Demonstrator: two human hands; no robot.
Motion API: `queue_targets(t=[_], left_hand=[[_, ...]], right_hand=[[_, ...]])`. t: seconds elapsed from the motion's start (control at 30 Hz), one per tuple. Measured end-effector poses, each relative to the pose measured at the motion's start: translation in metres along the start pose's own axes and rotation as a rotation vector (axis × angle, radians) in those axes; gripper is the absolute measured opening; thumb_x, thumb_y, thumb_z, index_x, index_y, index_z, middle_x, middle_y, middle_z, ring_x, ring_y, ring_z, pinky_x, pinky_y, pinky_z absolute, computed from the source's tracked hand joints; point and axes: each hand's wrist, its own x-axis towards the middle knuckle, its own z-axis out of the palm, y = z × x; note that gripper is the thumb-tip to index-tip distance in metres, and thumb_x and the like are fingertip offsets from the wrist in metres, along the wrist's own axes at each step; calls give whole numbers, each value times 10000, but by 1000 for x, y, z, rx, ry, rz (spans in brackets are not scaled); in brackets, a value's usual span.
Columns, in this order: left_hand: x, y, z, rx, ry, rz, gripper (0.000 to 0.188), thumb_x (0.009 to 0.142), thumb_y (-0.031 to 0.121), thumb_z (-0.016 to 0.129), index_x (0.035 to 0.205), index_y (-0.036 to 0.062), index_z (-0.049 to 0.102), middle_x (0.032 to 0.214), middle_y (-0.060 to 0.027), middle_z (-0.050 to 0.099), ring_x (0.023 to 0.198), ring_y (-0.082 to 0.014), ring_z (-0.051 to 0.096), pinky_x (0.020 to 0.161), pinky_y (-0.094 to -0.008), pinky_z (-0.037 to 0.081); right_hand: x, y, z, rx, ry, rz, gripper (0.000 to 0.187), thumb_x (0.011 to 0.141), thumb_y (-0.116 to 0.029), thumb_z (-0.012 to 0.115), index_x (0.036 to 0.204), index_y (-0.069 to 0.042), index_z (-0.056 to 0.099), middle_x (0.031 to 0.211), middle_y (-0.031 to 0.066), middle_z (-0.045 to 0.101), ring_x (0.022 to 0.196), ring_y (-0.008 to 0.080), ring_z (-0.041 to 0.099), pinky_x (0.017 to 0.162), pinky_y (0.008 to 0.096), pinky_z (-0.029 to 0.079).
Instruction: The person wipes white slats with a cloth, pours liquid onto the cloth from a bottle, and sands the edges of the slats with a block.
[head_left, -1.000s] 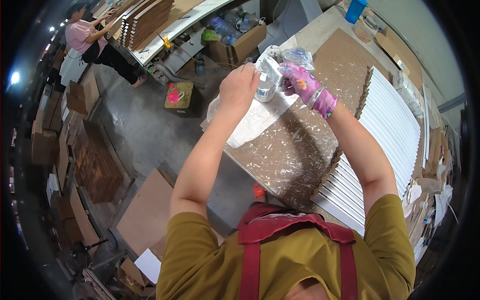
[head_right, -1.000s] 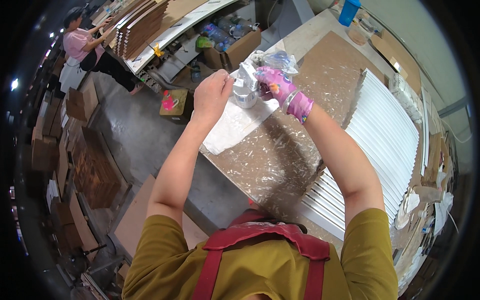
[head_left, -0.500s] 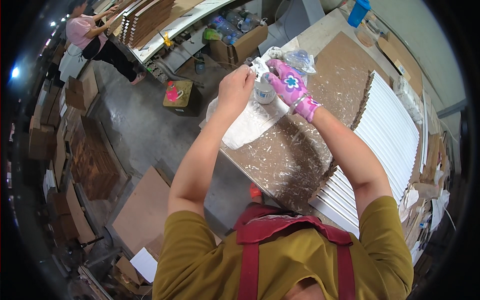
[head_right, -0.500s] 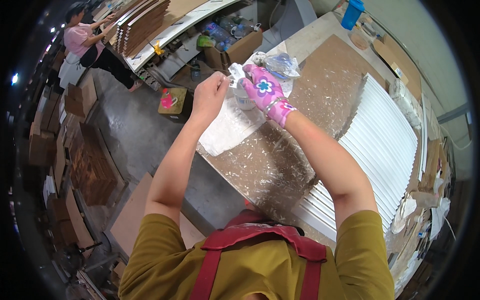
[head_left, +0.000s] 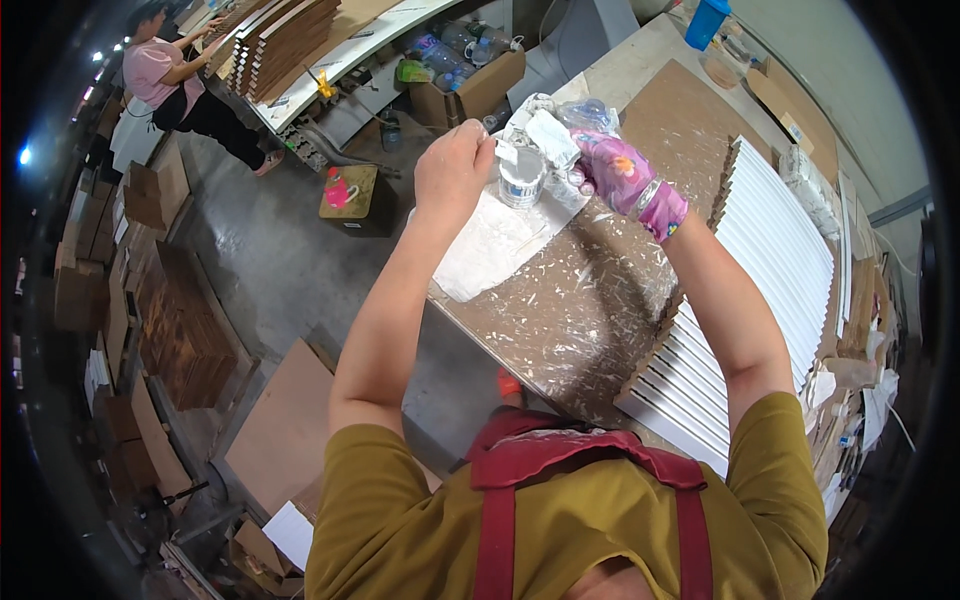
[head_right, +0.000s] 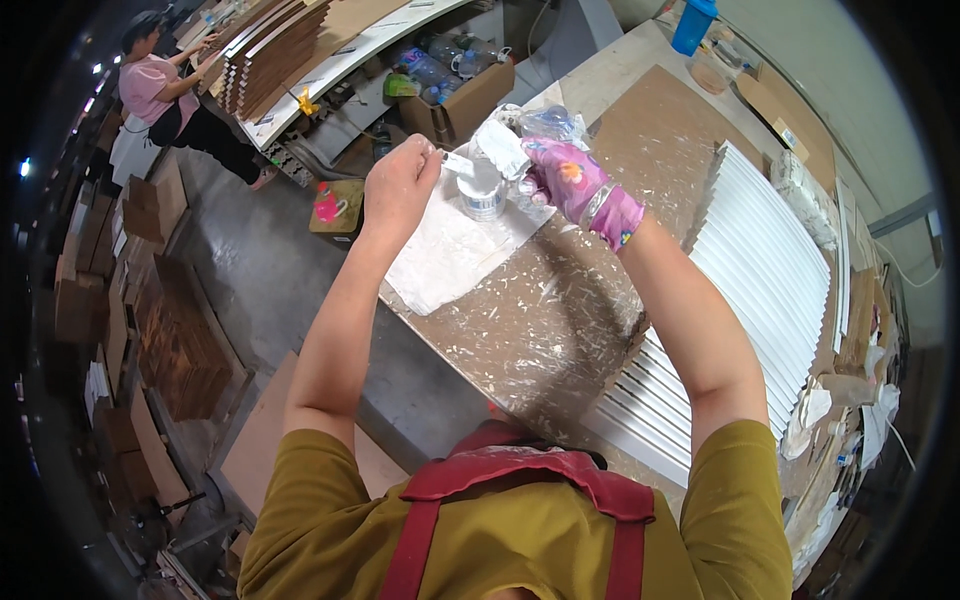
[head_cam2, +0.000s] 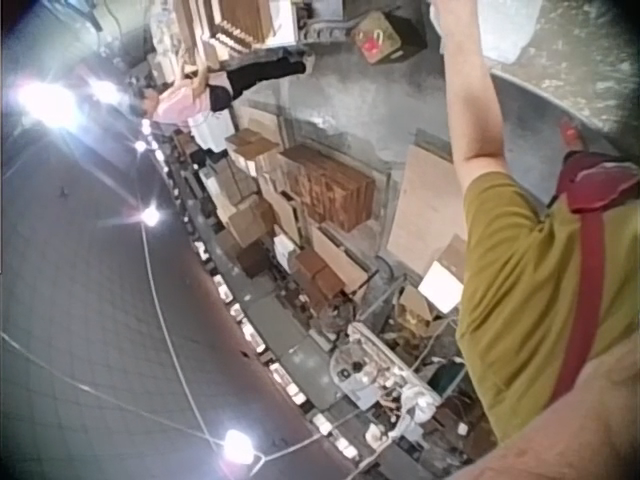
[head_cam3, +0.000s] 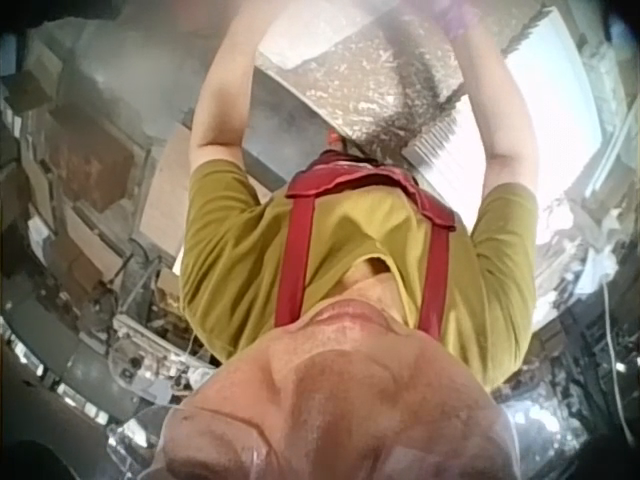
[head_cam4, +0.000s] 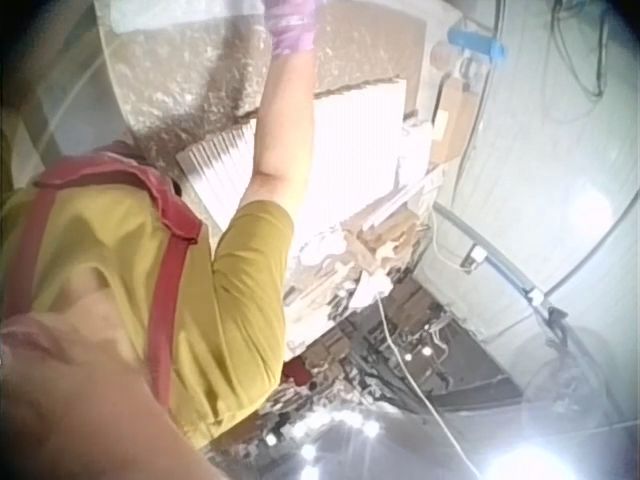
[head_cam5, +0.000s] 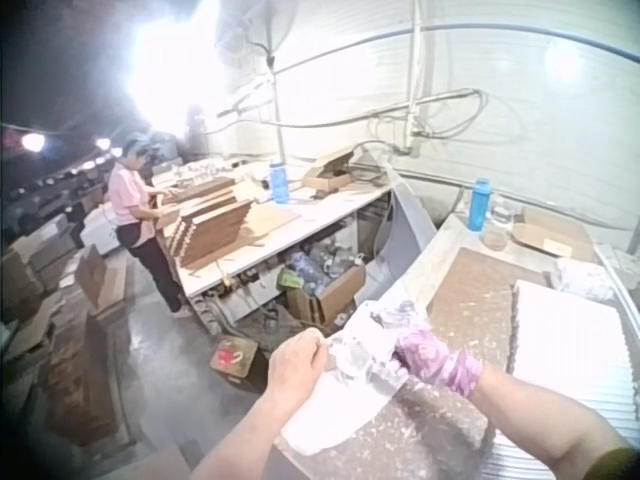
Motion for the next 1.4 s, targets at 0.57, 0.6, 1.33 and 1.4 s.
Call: queue_targets(t=[0.57,0.6,1.33,1.4], left_hand=[[-8,-2,8,20,-2,117,153,901,173,572,850,33,539,806,-135,590,799,-345,592,662,-435,456],[-8,-3,7,17,-2,116,153,901,173,572,850,33,539,806,-135,590,799,-345,592,662,-435,456],[-2,3,11,91,-13,160,134,898,179,584,891,45,567,826,-128,606,807,-343,602,666,-435,469],[-1,2,12,107,-25,128,134,896,180,588,887,47,569,827,-125,607,810,-338,603,667,-434,470]], right_hand=[[18,-1,17,63,63,-22,255,954,-245,516,1104,-49,578,792,40,611,622,126,555,518,266,448],[14,-1,11,272,-51,46,258,962,-245,496,1093,-30,555,815,48,603,635,149,557,536,266,451],[21,7,16,57,177,-46,338,953,-248,551,1236,-64,553,832,17,578,656,107,533,511,227,432],[18,2,9,164,90,-43,343,950,-207,557,1256,-52,550,831,16,596,638,98,536,498,226,434]])
